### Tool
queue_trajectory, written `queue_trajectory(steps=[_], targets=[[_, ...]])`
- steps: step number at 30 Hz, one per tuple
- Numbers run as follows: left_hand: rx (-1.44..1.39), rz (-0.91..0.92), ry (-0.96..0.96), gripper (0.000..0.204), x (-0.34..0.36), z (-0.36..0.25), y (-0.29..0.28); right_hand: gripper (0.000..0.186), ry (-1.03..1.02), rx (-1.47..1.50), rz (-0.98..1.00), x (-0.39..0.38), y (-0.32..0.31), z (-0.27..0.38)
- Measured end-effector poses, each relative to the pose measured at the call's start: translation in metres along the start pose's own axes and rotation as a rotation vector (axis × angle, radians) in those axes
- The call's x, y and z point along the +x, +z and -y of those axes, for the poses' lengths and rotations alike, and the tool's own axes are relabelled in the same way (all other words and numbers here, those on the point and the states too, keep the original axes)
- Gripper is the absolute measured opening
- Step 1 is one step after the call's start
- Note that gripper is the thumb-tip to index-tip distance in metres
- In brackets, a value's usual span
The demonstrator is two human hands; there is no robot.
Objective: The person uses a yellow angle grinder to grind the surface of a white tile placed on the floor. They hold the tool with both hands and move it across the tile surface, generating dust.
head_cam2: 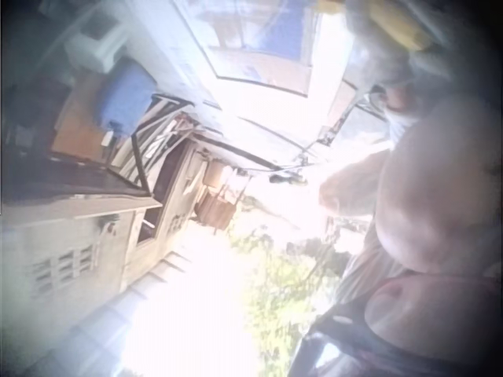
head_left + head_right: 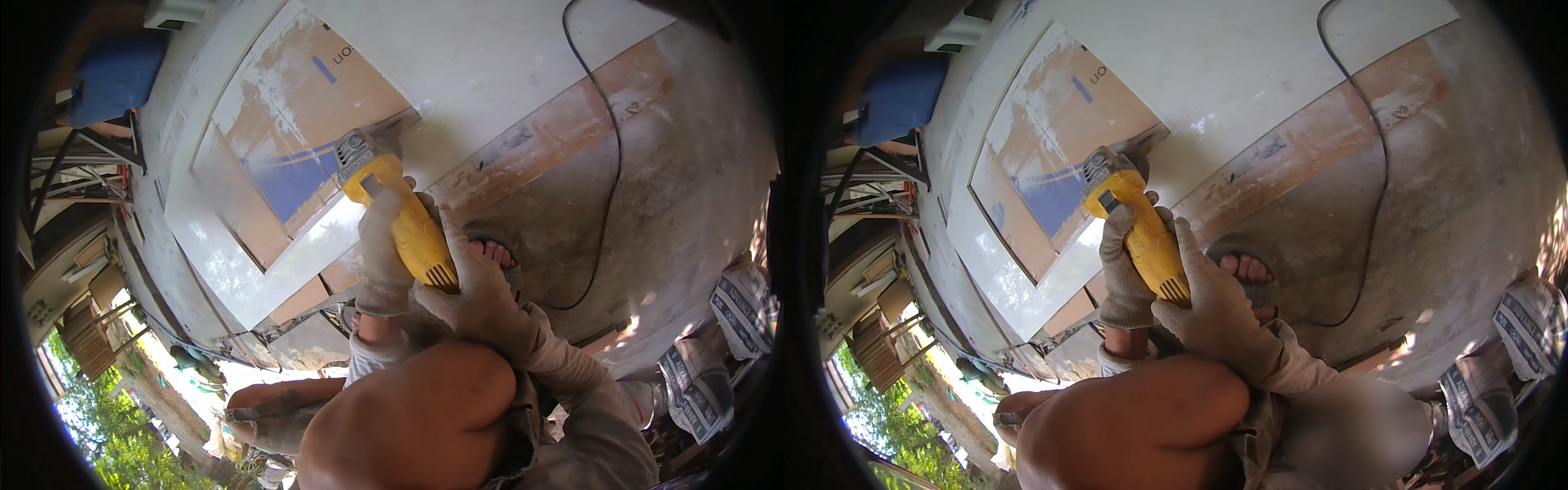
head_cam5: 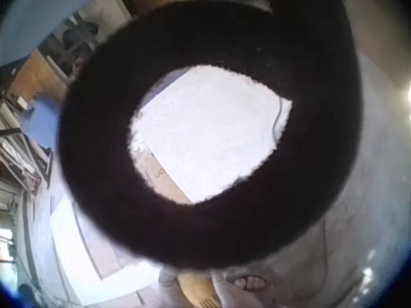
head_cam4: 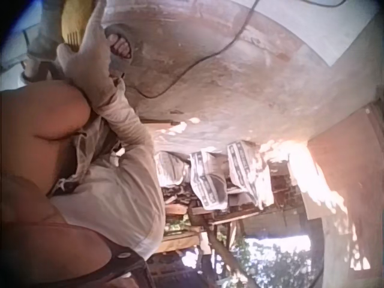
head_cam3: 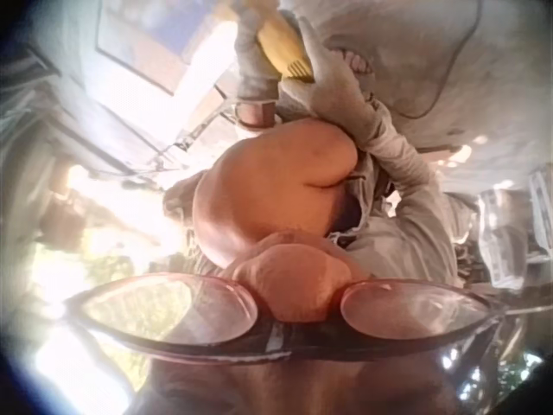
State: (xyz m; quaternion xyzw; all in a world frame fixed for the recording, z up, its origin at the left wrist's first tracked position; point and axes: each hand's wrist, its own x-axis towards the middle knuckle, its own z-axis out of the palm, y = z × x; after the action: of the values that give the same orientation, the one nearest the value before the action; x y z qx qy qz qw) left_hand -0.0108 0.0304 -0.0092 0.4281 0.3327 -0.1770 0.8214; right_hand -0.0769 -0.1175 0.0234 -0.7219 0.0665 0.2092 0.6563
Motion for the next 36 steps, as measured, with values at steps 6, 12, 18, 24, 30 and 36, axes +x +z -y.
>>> queue_trajectory(steps=[6,12,18,24,30,36], targets=[[0.018,0.080,0.077,0.056,-0.002,-0.007,0.001,0.111,0.034,0.304,0.211,-0.005,-0.033,0.004],[-0.127,0.081,0.160,0.059,-0.003,-0.039,-0.012,0.072,0.496,0.249,0.539,-0.035,-0.083,-0.014],[-0.065,0.011,0.168,0.056,-0.016,-0.042,-0.022,0.054,0.751,-0.266,0.644,-0.058,-0.146,-0.042],[0.015,-0.053,0.111,0.057,-0.011,-0.024,-0.020,0.085,0.304,0.312,0.110,-0.037,-0.122,-0.032],[0.056,-0.073,0.066,0.047,-0.011,-0.013,-0.007,0.116,0.034,0.255,0.270,0.003,-0.024,0.004],[0.028,-0.031,0.006,0.048,-0.003,-0.014,0.003,0.114,0.063,0.015,0.065,0.012,-0.007,0.019]])
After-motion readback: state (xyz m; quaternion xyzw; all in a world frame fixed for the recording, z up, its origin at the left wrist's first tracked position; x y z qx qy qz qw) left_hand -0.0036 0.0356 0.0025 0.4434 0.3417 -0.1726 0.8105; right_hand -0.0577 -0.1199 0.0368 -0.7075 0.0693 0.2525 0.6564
